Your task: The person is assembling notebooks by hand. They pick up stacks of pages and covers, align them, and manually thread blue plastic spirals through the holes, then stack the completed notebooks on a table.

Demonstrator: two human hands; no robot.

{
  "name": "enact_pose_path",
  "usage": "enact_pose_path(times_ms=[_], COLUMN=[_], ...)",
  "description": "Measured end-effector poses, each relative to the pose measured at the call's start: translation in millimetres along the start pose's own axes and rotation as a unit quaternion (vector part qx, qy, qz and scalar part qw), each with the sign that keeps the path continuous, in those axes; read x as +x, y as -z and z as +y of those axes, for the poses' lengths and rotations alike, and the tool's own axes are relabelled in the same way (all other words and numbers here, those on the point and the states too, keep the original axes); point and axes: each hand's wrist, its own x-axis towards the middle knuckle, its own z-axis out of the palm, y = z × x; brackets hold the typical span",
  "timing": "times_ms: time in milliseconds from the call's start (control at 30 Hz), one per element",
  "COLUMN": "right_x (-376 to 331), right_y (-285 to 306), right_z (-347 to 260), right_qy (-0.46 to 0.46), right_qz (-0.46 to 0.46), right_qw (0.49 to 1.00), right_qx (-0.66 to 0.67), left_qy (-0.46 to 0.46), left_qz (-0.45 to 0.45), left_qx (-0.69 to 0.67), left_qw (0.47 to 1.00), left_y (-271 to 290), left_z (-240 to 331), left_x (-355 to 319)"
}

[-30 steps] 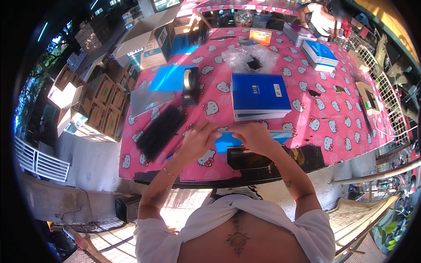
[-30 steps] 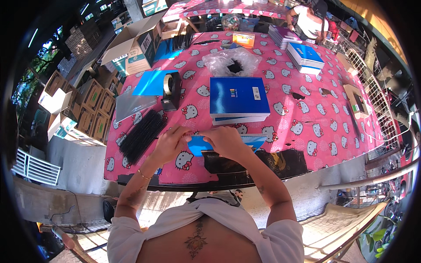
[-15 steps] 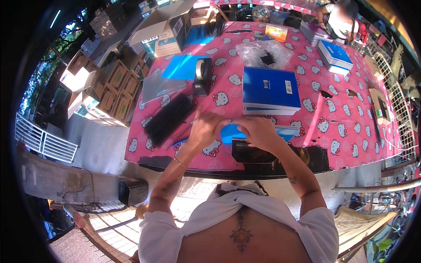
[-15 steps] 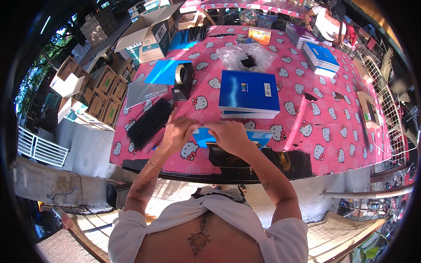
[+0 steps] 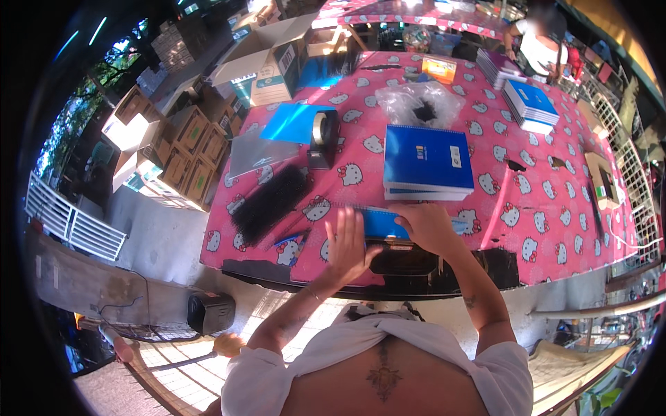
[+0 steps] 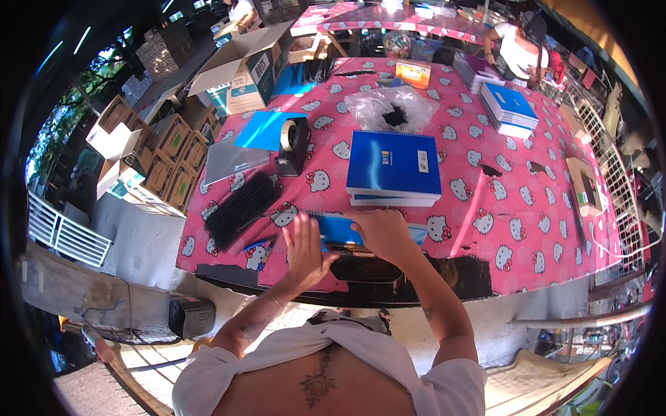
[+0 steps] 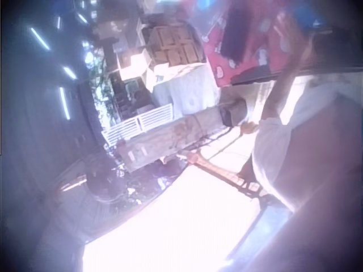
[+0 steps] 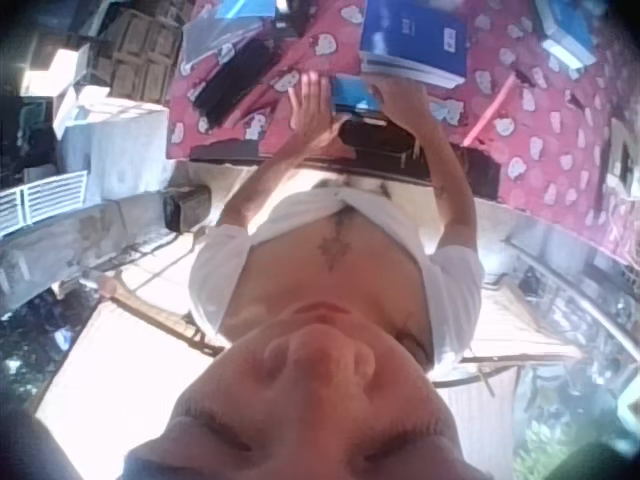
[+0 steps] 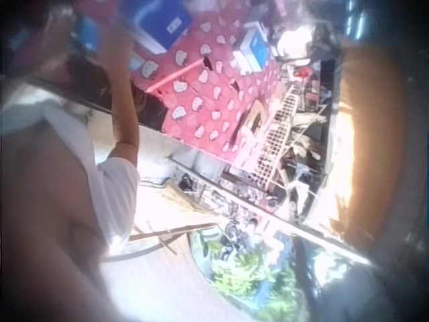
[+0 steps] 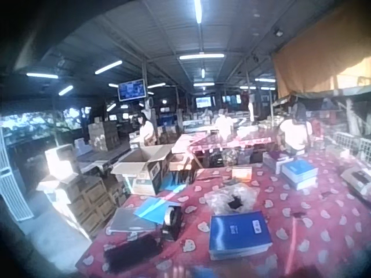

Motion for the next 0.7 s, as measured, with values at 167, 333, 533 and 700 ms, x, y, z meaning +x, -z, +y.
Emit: enact_pose_path(times_ms=[167, 333, 533, 700], right_x=[-3.0, -2.7, 2.5, -5.2], right_y=[8.1, 15.2, 10.5, 6.7], right_z=[3.3, -1.8, 4.3, 7.1], right_qy=[0.01, 0.001, 0.036, 0.008], right_qz=[-0.018, -0.026, 0.004, -0.03], right_qw=[1.0, 1.0, 0.999, 1.0], right_qx=[-0.004, 0.006, -0.016, 0.003], left_qy=[-0.019, 0.009, -0.115, -0.052], left_qz=[0.034, 0.066, -0.012, 0.009], left_qx=[0.047, 0.069, 0.0, 0.101], left_qw=[0.998, 0.995, 0.993, 0.993], left_y=[11.9, 51.2, 6.9, 27.8], left_z=[1.9, 8.5, 16.1, 36.3], left_x=[24.8, 87.2, 13.6, 30.4])
